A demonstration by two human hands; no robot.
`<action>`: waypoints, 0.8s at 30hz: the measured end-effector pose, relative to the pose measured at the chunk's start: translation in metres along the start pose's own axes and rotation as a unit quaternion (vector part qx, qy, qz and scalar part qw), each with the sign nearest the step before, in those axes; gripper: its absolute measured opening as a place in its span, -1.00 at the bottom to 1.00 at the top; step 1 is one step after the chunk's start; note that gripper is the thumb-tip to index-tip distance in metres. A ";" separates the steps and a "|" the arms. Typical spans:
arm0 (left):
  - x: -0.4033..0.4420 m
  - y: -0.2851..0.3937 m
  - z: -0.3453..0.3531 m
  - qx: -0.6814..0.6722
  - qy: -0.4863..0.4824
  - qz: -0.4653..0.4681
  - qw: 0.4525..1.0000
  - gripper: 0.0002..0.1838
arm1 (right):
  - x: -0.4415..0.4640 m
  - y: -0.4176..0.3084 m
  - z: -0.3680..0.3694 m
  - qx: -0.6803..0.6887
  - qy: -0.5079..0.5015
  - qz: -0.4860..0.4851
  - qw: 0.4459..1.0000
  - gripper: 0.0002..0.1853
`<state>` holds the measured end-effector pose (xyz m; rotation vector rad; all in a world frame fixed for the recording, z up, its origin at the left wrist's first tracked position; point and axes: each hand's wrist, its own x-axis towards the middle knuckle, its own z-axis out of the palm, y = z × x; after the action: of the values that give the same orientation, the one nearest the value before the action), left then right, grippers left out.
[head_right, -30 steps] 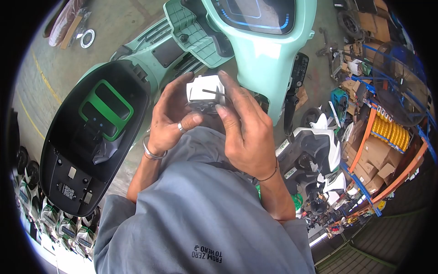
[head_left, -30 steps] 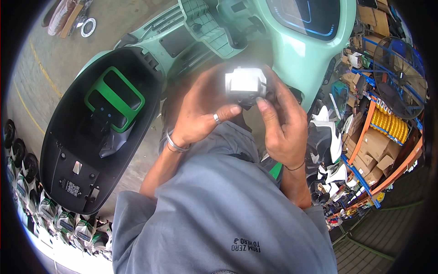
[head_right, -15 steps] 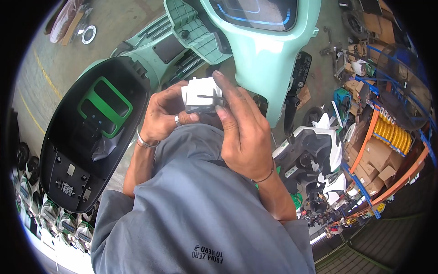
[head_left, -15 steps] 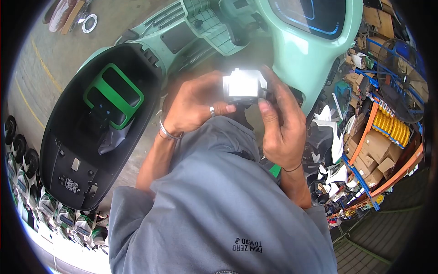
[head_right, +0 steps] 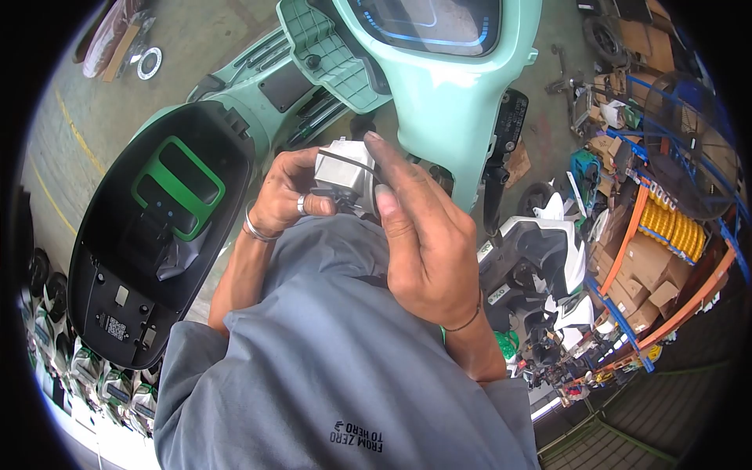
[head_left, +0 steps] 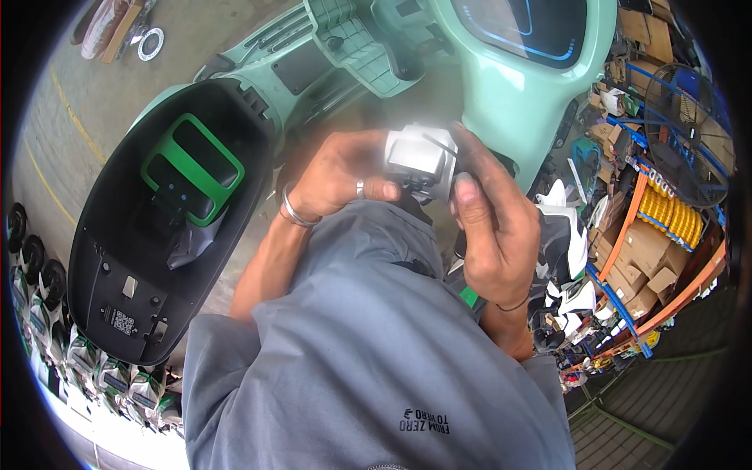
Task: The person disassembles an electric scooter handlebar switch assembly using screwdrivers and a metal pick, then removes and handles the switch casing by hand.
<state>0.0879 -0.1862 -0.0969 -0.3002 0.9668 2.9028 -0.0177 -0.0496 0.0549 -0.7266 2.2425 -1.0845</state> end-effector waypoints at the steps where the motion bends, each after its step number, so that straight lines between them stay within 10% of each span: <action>1: 0.001 0.000 0.001 -0.018 -0.017 -0.007 1.000 -0.34 | 0.000 -0.002 -0.002 -0.004 -0.005 0.015 1.000 -0.61; 11: 0.001 0.003 0.009 -0.039 -0.027 -0.006 0.999 -0.32 | -0.013 -0.023 -0.018 -0.104 0.216 -0.042 0.970 -0.67; 13: 0.000 0.003 0.014 -0.046 -0.004 -0.021 0.999 -0.26 | -0.019 -0.025 -0.035 0.093 0.287 -0.098 0.948 -0.63; 15: 0.001 0.004 0.017 -0.051 0.016 -0.032 0.998 -0.20 | -0.019 -0.021 -0.062 0.212 0.138 -0.175 0.952 -0.57; 18: 0.001 0.004 0.017 -0.070 0.021 -0.033 0.997 -0.21 | -0.022 -0.023 -0.064 0.253 0.239 -0.082 0.934 -0.56; 24: -0.001 0.012 0.014 -0.026 0.009 -0.032 0.999 -0.22 | -0.037 -0.016 -0.068 -0.078 0.232 0.024 0.969 -0.60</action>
<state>0.0851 -0.1878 -0.0789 -0.3553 0.8677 2.8751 -0.0333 0.0019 0.1120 -0.5129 2.7510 -1.1555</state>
